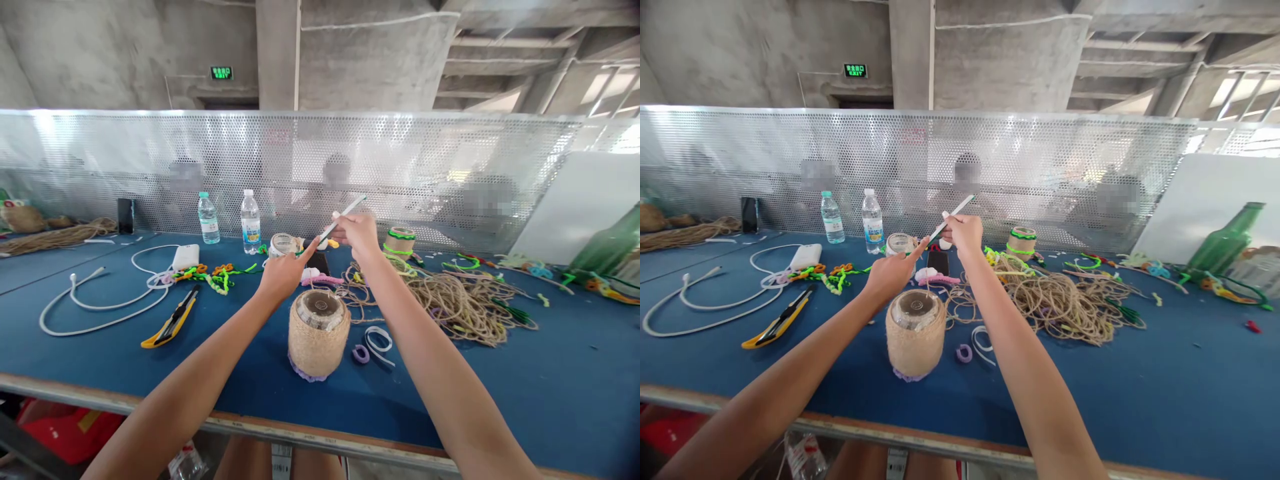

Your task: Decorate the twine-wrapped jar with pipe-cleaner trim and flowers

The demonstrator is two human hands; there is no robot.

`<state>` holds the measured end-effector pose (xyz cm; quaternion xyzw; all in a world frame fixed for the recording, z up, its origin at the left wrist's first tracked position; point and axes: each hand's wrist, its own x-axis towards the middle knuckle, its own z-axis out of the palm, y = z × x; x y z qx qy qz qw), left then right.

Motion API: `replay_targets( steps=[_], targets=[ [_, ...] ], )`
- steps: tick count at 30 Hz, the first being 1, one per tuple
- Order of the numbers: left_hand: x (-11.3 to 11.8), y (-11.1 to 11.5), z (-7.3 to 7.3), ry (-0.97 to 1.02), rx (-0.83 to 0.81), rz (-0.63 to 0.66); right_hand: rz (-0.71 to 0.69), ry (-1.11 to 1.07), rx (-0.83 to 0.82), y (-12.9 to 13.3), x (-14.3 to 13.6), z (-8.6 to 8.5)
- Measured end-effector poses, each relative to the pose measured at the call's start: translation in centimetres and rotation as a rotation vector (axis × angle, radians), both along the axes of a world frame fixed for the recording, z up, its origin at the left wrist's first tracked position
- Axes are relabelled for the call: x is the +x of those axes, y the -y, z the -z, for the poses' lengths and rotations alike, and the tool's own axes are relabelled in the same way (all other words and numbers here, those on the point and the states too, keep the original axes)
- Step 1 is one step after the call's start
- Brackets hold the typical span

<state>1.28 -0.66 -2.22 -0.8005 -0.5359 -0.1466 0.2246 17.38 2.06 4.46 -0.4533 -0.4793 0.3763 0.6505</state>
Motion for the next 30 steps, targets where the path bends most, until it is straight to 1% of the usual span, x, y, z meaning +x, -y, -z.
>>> replay_targets(
  steps=[8,14,16,20,22,23,26,30],
  targets=[
    [0.5,0.5,0.1,-0.013,-0.034,0.022,-0.003,-0.006,-0.002,0.6,-0.1,-0.4],
    [0.6,0.8,-0.1,0.012,-0.033,0.009,-0.049,-0.019,-0.009,0.9,-0.4,-0.6],
    [0.4,1.0,-0.4,0.035,-0.026,-0.008,-0.105,-0.027,-0.019,1.0,-0.5,-0.7],
    [0.0,1.2,-1.0,0.096,-0.005,-0.040,-0.296,0.010,-0.023,1.3,-0.6,-0.5],
    [-0.2,1.1,-1.2,0.108,0.002,-0.043,-0.341,0.006,-0.031,1.4,-0.7,-0.4],
    [-0.2,1.1,-1.2,0.107,0.007,-0.040,-0.336,-0.002,-0.042,1.4,-0.7,-0.4],
    [-0.3,0.8,-1.0,0.089,0.026,-0.037,-0.263,-0.018,-0.063,1.3,-1.1,-0.2],
    [-0.1,0.8,-0.8,0.059,0.048,-0.036,-0.187,-0.023,-0.020,1.3,-1.7,-0.2]
  ],
)
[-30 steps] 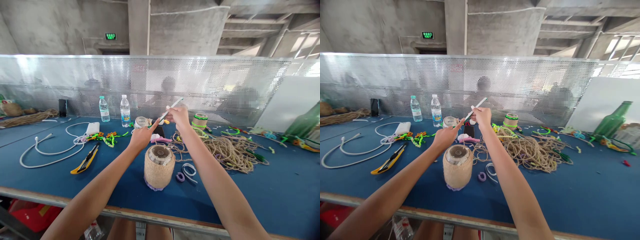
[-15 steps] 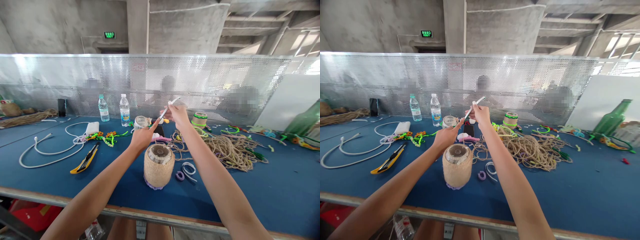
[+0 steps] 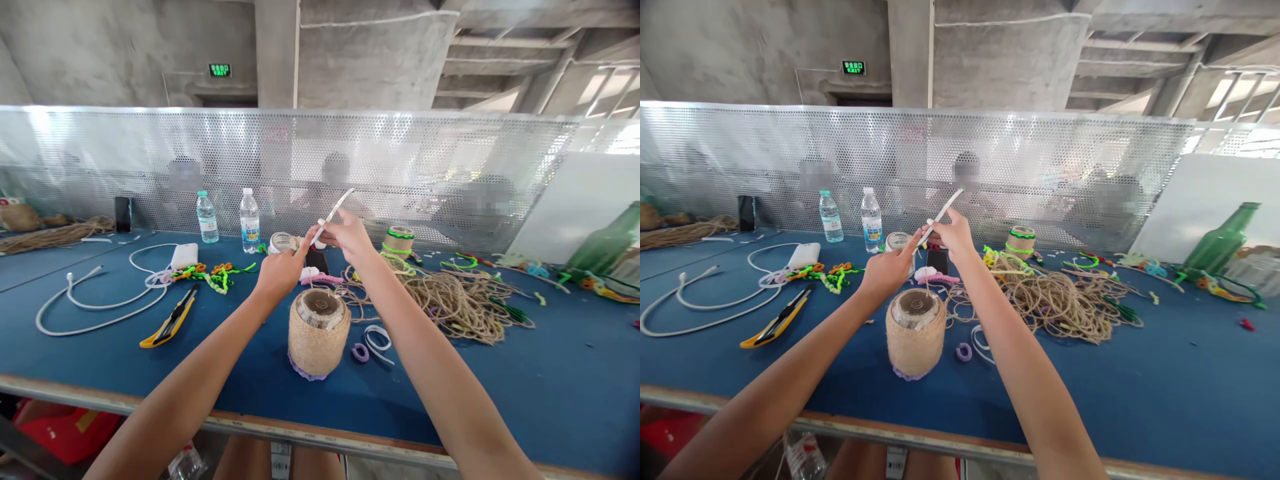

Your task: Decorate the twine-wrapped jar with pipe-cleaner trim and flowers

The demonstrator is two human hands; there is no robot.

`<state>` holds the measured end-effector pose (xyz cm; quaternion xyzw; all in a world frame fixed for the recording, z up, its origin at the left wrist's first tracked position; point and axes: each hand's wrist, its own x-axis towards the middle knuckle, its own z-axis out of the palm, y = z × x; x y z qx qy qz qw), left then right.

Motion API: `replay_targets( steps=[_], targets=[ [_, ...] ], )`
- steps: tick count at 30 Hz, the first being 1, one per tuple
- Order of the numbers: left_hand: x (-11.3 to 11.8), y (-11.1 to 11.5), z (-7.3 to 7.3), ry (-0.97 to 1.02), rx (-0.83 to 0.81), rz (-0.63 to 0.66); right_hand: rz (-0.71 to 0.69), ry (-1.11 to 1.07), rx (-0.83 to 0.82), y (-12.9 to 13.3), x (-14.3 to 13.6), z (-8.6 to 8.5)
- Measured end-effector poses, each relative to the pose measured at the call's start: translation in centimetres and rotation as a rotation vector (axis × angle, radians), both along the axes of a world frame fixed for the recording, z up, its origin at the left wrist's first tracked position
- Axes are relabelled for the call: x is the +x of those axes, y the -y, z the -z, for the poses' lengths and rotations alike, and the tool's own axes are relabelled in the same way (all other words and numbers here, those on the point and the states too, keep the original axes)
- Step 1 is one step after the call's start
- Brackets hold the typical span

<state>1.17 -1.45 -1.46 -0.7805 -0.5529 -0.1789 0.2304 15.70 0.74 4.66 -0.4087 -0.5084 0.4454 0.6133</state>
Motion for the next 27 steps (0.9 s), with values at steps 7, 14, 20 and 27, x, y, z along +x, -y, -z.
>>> replay_targets(
  steps=[7,14,20,27],
  targets=[
    [-0.01,0.32,-0.21,-0.048,0.003,0.020,0.024,0.017,0.036,0.44,-0.18,-0.45],
    [-0.37,-0.21,-0.03,0.018,0.037,-0.005,-0.117,0.000,-0.026,0.62,-0.07,-0.56],
    [-0.63,-0.27,-0.12,0.044,0.043,-0.011,-0.108,0.048,-0.050,0.49,0.09,-0.29],
    [-0.56,-0.04,-0.41,0.050,0.081,-0.012,-0.048,0.099,-0.045,0.73,-0.05,-0.38]
  ],
)
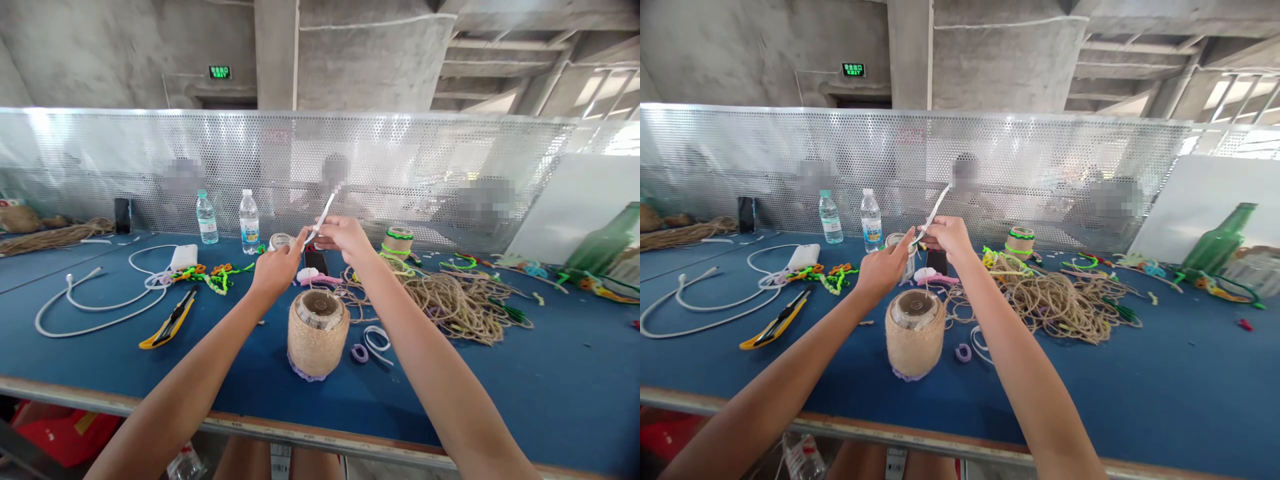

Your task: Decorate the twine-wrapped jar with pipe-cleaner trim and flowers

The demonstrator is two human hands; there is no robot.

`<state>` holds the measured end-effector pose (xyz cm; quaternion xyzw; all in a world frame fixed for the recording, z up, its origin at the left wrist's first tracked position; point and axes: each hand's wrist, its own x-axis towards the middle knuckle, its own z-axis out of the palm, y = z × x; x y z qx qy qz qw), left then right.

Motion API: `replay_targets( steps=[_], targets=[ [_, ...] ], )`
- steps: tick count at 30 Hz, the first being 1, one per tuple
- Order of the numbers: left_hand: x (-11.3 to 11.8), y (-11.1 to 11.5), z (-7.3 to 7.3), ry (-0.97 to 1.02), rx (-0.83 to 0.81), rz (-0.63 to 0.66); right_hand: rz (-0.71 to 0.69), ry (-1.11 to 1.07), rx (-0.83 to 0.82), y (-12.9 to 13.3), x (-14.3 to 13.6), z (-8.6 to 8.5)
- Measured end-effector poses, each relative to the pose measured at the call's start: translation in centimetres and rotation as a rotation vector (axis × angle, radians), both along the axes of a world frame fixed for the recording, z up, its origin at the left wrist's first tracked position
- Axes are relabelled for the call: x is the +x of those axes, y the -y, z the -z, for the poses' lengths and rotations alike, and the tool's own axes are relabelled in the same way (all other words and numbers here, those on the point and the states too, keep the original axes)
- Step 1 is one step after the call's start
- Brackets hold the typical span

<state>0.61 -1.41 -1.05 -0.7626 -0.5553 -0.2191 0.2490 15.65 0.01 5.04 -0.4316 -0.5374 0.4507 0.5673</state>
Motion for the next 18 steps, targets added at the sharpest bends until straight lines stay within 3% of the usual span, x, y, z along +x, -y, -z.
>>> replay_targets(
  steps=[11,18],
  targets=[
    [-0.7,-1.2,0.6,-0.109,0.181,0.113,0.105,0.041,0.012,0.5,-0.3,-0.5],
    [-1.3,-1.7,0.2,-0.124,0.228,0.202,0.147,0.029,0.030,0.0,0.2,-0.6]
  ],
)
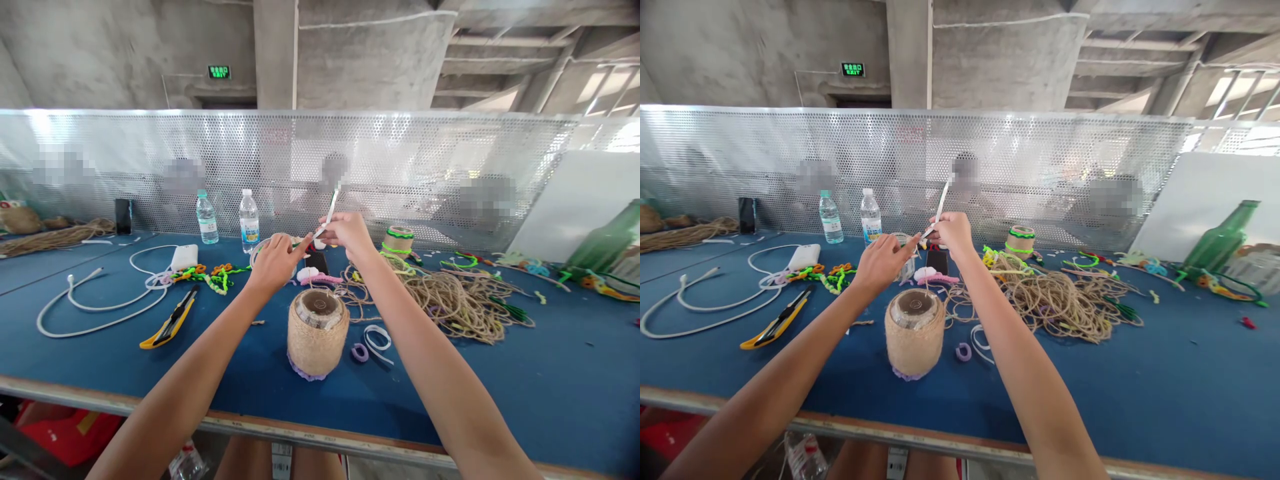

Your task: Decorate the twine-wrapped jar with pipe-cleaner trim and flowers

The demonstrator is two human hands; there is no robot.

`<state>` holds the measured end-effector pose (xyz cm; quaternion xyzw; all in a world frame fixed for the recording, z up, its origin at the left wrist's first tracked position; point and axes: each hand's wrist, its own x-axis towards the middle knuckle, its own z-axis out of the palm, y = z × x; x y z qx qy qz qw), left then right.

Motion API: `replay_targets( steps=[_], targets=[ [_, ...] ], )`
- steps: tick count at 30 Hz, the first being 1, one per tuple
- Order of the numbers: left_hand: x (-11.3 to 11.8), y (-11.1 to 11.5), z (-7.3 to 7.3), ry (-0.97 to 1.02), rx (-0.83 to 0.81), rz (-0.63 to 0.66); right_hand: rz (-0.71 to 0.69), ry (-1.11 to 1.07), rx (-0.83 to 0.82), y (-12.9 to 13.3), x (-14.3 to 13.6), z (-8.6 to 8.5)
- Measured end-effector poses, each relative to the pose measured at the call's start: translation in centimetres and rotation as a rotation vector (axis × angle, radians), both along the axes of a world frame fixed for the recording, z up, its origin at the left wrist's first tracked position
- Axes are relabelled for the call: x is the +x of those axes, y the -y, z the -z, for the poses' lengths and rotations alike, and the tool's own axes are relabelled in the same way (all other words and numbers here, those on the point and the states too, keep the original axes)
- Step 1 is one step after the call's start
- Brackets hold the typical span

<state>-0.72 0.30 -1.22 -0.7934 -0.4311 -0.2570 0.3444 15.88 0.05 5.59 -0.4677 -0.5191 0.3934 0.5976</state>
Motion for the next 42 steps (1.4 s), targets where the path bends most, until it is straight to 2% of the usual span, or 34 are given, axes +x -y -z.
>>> replay_targets(
  steps=[8,13,17,25,31,35,38,42],
  targets=[
    [-0.2,0.0,0.0,0.070,0.058,0.151,-0.081,-0.063,0.020,-0.1,0.1,-0.1],
    [0.1,0.1,0.4,0.309,0.042,0.369,-0.237,-0.128,0.010,0.1,-0.1,-0.1],
    [0.4,0.1,0.4,0.455,-0.027,0.469,-0.314,-0.111,-0.002,0.3,-0.4,0.3],
    [0.6,0.3,0.3,0.496,-0.037,0.482,-0.255,0.025,0.076,0.2,-0.4,0.4],
    [1.0,0.7,0.3,0.509,-0.032,0.484,-0.329,0.119,0.091,0.4,0.0,0.4],
    [1.2,0.7,0.0,0.503,-0.010,0.475,-0.358,0.108,0.092,0.8,-0.1,0.1],
    [1.7,0.3,-0.9,0.473,0.024,0.463,-0.351,0.089,0.113,0.7,0.3,-0.4],
    [3.7,-1.0,-3.3,0.345,0.078,0.433,-0.288,0.026,0.176,-0.5,2.9,-1.4]
  ],
)
